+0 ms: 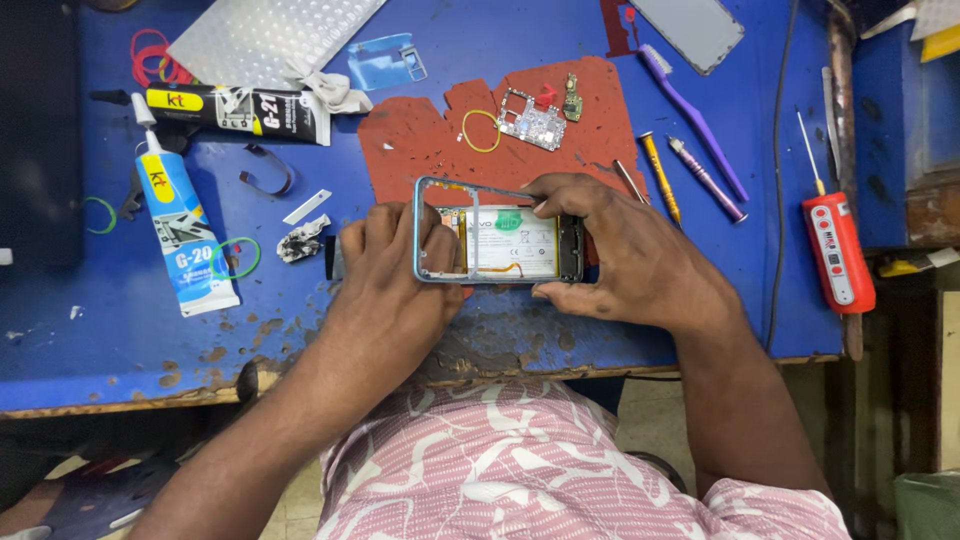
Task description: The person uses a screwdriver to remove screws from the back of a disassembled smartphone, then connects a charging cable to test the device. The screen lights up, confirming the phone is operational.
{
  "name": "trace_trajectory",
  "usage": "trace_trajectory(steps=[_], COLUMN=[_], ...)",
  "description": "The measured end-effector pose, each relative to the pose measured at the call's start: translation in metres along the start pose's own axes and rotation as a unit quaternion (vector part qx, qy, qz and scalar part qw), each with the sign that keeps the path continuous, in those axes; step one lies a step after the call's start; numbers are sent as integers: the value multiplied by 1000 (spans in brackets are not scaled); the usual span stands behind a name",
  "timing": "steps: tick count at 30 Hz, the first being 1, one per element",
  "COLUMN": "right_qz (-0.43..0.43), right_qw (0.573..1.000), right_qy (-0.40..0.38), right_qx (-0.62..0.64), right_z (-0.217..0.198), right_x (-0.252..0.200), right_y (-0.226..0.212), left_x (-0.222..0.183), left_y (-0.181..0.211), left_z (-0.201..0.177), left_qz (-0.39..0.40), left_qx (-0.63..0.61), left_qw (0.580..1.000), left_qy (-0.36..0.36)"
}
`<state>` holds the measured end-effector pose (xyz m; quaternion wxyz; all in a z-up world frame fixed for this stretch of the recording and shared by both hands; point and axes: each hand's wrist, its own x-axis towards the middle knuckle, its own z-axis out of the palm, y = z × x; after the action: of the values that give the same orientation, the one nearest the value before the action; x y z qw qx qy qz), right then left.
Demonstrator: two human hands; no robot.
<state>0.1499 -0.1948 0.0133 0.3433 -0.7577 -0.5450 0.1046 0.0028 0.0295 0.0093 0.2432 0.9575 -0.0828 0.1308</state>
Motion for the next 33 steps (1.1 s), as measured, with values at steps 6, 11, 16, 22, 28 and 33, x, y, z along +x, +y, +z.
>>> trace_trajectory(steps=[6,11,16,22,28,33], right_qz=[7,-18,-23,-22,-15,-62], right_qw=[1000,997,971,982,984,982], right_qy=[-6,37,132,145,112,67], right_qx=[-12,58,195,116,-136,-167], right_z=[2,-1,-3,-26,20,53], right_x=[-1,-5,9,64,157,184], right_y=[4,7,5,-4,26,49], left_x=[-4,-12,-27,-39,-42,-47], left_y=[2,-8,-26,-38,-39,-42], left_z=[1,-5,-14,-10,-8,-8], left_qz=[-3,-52,-76,-113,-106,-110], left_qx=[-1,-129,-148,-115,-98,-92], left_qw=[1000,987,964,958,955,958], left_qy=[15,83,209,238,260,248])
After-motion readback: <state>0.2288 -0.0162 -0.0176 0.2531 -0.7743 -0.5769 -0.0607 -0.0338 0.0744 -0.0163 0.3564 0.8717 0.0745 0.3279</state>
